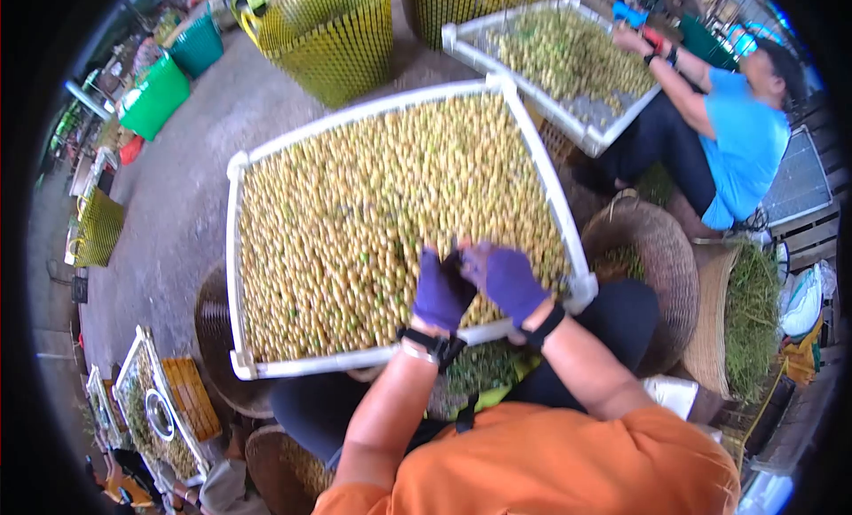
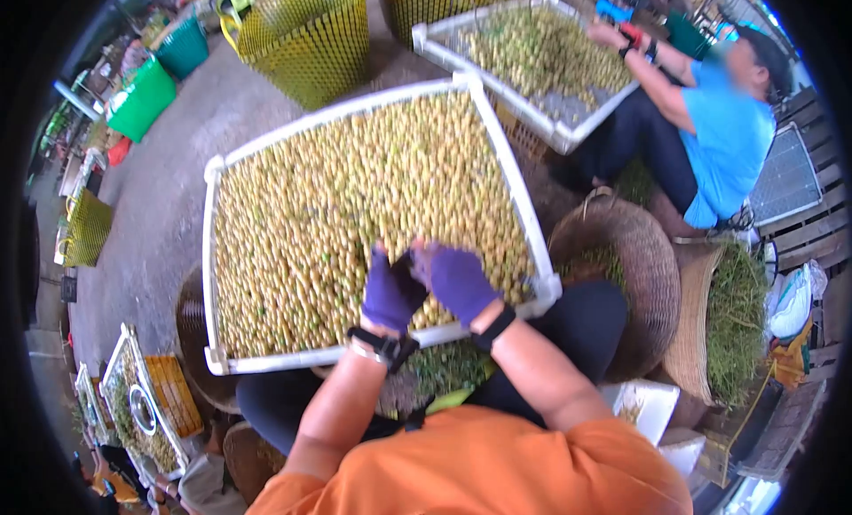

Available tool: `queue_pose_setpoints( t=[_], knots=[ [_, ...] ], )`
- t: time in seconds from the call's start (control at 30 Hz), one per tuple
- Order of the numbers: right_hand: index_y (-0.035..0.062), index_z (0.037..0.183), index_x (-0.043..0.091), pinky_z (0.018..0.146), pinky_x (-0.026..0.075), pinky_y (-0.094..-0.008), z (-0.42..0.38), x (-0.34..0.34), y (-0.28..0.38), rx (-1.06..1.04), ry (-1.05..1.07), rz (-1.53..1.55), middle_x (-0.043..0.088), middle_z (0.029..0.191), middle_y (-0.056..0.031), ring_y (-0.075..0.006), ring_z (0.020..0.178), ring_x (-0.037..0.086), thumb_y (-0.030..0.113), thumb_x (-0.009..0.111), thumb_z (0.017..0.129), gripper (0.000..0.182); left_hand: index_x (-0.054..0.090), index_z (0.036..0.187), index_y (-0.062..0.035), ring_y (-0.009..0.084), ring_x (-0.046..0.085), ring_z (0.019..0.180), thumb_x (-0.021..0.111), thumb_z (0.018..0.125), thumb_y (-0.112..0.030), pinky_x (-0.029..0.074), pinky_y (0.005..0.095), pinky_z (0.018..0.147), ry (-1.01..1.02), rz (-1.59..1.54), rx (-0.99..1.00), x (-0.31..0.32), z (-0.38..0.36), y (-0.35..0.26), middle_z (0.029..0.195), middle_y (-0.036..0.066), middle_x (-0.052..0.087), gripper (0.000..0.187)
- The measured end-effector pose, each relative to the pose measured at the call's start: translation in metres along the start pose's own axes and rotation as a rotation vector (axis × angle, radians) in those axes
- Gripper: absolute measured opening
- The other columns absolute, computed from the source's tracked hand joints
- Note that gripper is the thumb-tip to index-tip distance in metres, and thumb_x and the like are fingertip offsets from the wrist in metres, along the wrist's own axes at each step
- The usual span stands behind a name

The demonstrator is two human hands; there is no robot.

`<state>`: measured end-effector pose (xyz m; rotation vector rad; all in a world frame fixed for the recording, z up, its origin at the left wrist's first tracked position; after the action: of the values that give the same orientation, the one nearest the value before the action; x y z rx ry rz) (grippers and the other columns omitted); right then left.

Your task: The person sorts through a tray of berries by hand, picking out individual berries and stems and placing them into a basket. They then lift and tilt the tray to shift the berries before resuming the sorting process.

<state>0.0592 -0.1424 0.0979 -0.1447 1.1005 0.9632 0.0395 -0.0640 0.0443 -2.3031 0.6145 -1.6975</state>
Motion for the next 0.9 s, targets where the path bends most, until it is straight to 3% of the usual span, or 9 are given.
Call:
queue_pose_setpoints(
  t=[0.2,0.33,0.5,0.6,0.63,0.7,0.8,0.83,0.9],
  knots=[
    [0.0109,0.095,0.061,0.063,0.05,-0.0437,-0.008,-0.001,0.003,0.077,0.009,0.124,0.063,0.083,-0.0115,-0.0309,0.072,0.064,0.024,0.06,0.082,0.018,0.046,0.12,-0.0077,0.0286,0.055,0.106,0.039,0.09,-0.065,0.041,0.0407,0.095,0.058,0.157,0.057,-0.026,0.011,0.009,0.115,0.013,0.058,0.066],
    [0.0071,0.085,0.063,0.065,0.049,-0.0458,-0.004,-0.001,0.001,0.156,0.066,0.279,0.064,0.08,-0.0152,-0.0362,0.075,0.062,0.025,0.062,0.08,0.019,0.039,0.128,-0.008,0.0323,0.053,0.111,0.037,0.091,-0.065,0.04,0.0427,0.098,0.039,0.267,0.072,-0.01,-0.001,0.007,0.122,0.017,0.055,0.068],
    [0.0073,0.089,0.067,0.067,0.049,-0.0418,-0.001,-0.027,0.011,0.223,0.101,0.507,0.065,0.081,-0.0164,-0.0358,0.076,0.063,0.029,0.064,0.08,0.024,0.044,0.129,-0.0078,0.0309,0.052,0.111,0.04,0.096,-0.048,0.041,0.0433,0.095,0.043,-0.079,-0.098,-0.023,-0.002,0.011,0.118,0.016,0.057,0.052],
    [0.0095,0.103,0.067,0.068,0.05,-0.0384,-0.005,-0.032,-0.002,0.266,0.039,0.569,0.066,0.086,-0.0174,-0.0331,0.079,0.065,0.028,0.063,0.082,0.029,0.05,0.118,-0.0068,0.0306,0.053,0.102,0.039,0.097,-0.038,0.042,0.0446,0.092,-0.003,0.544,0.15,-0.054,0.006,-0.007,0.106,0.016,0.059,0.039],
    [0.0083,0.105,0.066,0.068,0.05,-0.0392,-0.004,-0.037,-0.007,0.325,0.009,0.59,0.066,0.086,-0.0186,-0.0336,0.08,0.065,0.03,0.062,0.083,0.031,0.054,0.107,-0.0054,0.0282,0.054,0.089,0.043,0.096,-0.03,0.045,0.044,0.085,-0.155,-0.004,0.044,-0.063,-0.001,-0.003,0.093,0.014,0.058,0.029],
    [0.0034,0.104,0.062,0.061,0.05,-0.0373,-0.01,-0.036,-0.02,0.416,-0.203,0.606,0.066,0.079,-0.0149,-0.0292,0.067,0.064,0.032,0.059,0.087,0.033,0.054,0.098,-0.0047,0.0218,0.055,0.079,0.049,0.093,-0.017,0.05,0.0358,0.075,-0.268,0.073,0.147,-0.083,0.002,-0.017,0.084,0.008,0.058,0.014],
    [0.004,0.097,0.062,0.055,0.048,-0.0349,-0.034,0.02,-0.031,0.881,0.062,1.227,0.063,0.074,-0.0058,-0.0203,0.055,0.058,0.035,0.057,0.091,0.032,0.057,0.095,-0.0062,0.0172,0.056,0.071,0.056,0.089,-0.012,0.051,0.0314,0.069,-0.19,0.221,0.399,-0.043,-0.028,-0.033,0.079,0.005,0.058,0.008],
    [0.0085,0.093,0.061,0.055,0.048,-0.0343,-0.041,0.035,-0.022,0.94,0.088,1.476,0.06,0.074,-0.0008,-0.0122,0.059,0.054,0.037,0.053,0.093,0.029,0.058,0.096,-0.0058,0.0173,0.057,0.073,0.055,0.089,-0.012,0.051,0.0308,0.07,-0.171,0.352,0.49,-0.035,-0.032,-0.036,0.082,0.005,0.059,0.01],
    [0.0075,0.094,0.056,0.055,0.048,-0.0318,-0.049,0.045,-0.005,0.993,0.145,1.804,0.059,0.076,-0.0021,-0.0126,0.064,0.056,0.03,0.054,0.094,0.023,0.059,0.099,-0.0047,0.0171,0.058,0.079,0.055,0.09,-0.015,0.049,0.0304,0.074,-0.148,0.744,0.635,-0.007,-0.047,-0.031,0.088,0.006,0.061,0.015]
  ],
)
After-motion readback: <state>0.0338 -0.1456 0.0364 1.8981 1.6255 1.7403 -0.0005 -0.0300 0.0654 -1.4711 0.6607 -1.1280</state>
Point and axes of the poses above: each hand's wrist, its own z-axis towards the middle knuckle, its own x-axis out of the palm, y = z × x, the point moved 8 cm from there along z, towards the middle knuckle
